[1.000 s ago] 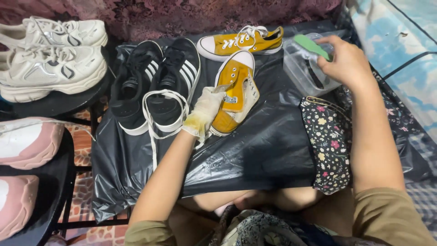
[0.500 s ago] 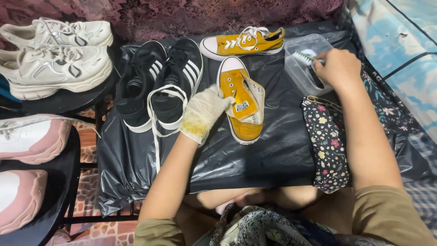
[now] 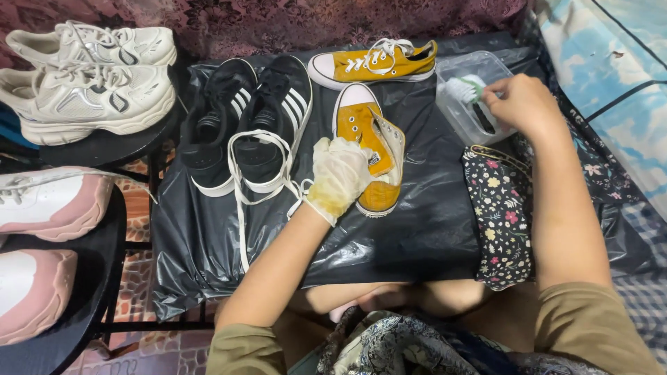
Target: Using a small brush and cleaning solution to scrub the rubber soles and toe caps of sneakers to remove dirt.
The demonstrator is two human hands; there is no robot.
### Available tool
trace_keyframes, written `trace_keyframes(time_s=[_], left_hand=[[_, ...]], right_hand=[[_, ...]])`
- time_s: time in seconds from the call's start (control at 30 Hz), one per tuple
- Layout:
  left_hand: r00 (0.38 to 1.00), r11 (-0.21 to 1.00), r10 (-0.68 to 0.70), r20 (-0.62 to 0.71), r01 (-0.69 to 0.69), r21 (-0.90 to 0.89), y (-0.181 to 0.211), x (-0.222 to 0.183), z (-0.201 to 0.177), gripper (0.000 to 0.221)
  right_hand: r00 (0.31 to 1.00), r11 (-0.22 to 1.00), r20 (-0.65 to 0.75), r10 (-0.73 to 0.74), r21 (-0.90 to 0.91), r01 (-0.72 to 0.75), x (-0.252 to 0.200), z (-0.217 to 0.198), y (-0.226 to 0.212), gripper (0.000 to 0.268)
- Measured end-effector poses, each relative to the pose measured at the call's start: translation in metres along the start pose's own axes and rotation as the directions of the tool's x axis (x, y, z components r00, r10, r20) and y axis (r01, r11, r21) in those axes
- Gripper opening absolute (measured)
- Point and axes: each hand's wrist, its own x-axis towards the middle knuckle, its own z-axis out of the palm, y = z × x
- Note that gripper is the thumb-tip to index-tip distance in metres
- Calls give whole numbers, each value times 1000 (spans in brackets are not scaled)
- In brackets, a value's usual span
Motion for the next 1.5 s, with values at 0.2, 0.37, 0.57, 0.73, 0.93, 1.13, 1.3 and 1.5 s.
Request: trace_keyframes(time_s=[0.2,0.37,0.57,0.73,0.93,1.13,1.3,1.5], left_hand=[[980,979,51,-194,-87,-184,-10,4,7,37],[960,915,-185,-212,90,-393,-29,25,-70,43],[777,339,-512,366,574,-745,-51,34,-76,36],[697,274,-587,412,650,-709,-53,37,-54,47],[940,880,-320,-118,249,-404,-53,23,1,18],[966,946,44,255,41,-321,-39,29,-108,46],[645,718,-388,658,659,-223,-27,41,-77,64],[879,578,-33,475,405,-709,-33,35,-73,68]], right_hand=[[998,998,6,56,4,-56,-2,-1,-7,34],[1000,998,-22,21,51,-20,8,5,11,33],[999,990,46,21,138,-27,6,0,13,21],[995,987,74,65,143,-75,0,-8,5,27],[995,966,99,30,251,-54,8,-7,19,31],[998,950,59,14,309,-32,25,-6,47,29],[987,954,149,-65,299,18,7,-11,26,36],[993,961,108,-40,275,9,7,-3,35,30]])
